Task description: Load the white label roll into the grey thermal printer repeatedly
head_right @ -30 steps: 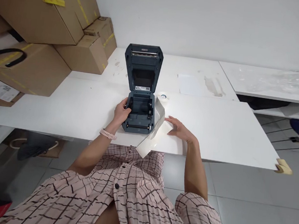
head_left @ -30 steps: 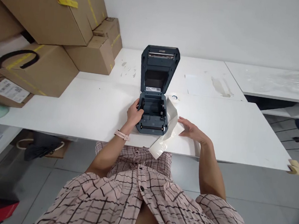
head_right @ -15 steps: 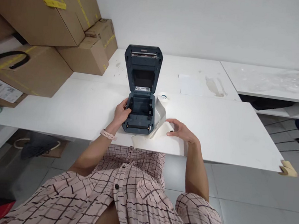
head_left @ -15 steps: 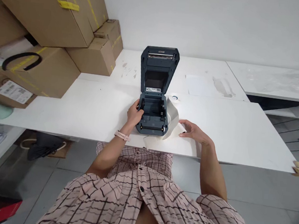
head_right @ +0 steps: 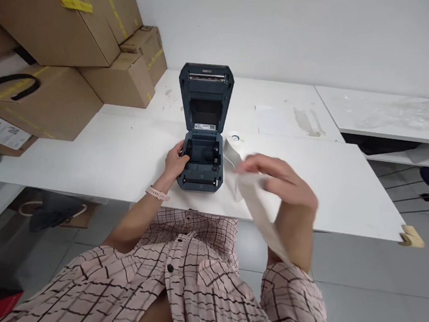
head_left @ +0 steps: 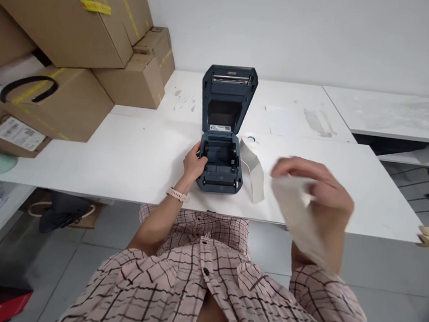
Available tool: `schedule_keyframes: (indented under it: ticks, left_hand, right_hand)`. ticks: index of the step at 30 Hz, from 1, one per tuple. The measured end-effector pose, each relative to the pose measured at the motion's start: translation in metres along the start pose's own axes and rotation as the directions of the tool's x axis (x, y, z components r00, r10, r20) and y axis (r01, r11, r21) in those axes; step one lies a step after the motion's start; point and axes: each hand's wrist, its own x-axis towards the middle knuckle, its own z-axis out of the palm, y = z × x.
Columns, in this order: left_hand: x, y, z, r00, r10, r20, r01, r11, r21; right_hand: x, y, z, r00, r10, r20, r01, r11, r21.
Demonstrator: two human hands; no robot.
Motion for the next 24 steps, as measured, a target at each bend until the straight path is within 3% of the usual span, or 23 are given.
schedule_keyframes:
  ticks: [2, 4, 7, 10, 14, 18, 21, 24]
  left_hand:
    - [0.000, 0.001, 0.001, 1.000, 0.009, -0.007, -0.009, 1.000, 0.009]
    - [-0.001, 0.005, 0.001, 1.000, 0.020, -0.013, -0.020, 1.000, 0.018]
    - [-0.004, 0.013, 0.000, 1.000, 0.018, -0.026, -0.017, 0.999, 0.035]
    - [-0.008, 0.019, -0.001, 0.999, 0.016, -0.043, -0.013, 0.998, 0.060]
    - [-0.011, 0.019, -0.003, 1.000, 0.021, -0.019, -0.020, 0.999, 0.035]
    - [-0.007, 0.015, -0.001, 0.999, 0.008, -0.032, -0.008, 1.000, -0.002]
    - [-0.005, 0.010, 0.002, 0.999, 0.007, -0.037, -0.009, 0.999, -0.051]
    - [-0.004, 0.006, 0.004, 1.000, -0.001, -0.031, -0.003, 0.992, -0.127]
  right_hand:
    - [0.045, -0.032, 0.028, 0.999, -0.016, 0.031, 0.021, 0.982, -0.188]
    - [0.089, -0.047, 0.064, 0.998, 0.023, 0.054, 0.002, 0.906, -0.423]
    - [0.135, -0.044, 0.112, 0.993, 0.107, 0.050, -0.046, 0.738, -0.673]
    - [0.150, -0.026, 0.136, 0.994, 0.096, 0.047, -0.028, 0.654, -0.756]
    - [0.147, -0.010, 0.137, 0.986, 0.070, 0.149, 0.076, 0.606, -0.792]
    - [0.140, -0.010, 0.124, 0.969, 0.037, 0.243, 0.168, 0.622, -0.765]
    - [0.128, -0.009, 0.115, 0.964, -0.024, 0.264, 0.208, 0.683, -0.700]
    - [0.105, -0.001, 0.107, 0.952, -0.152, 0.266, 0.276, 0.803, -0.529]
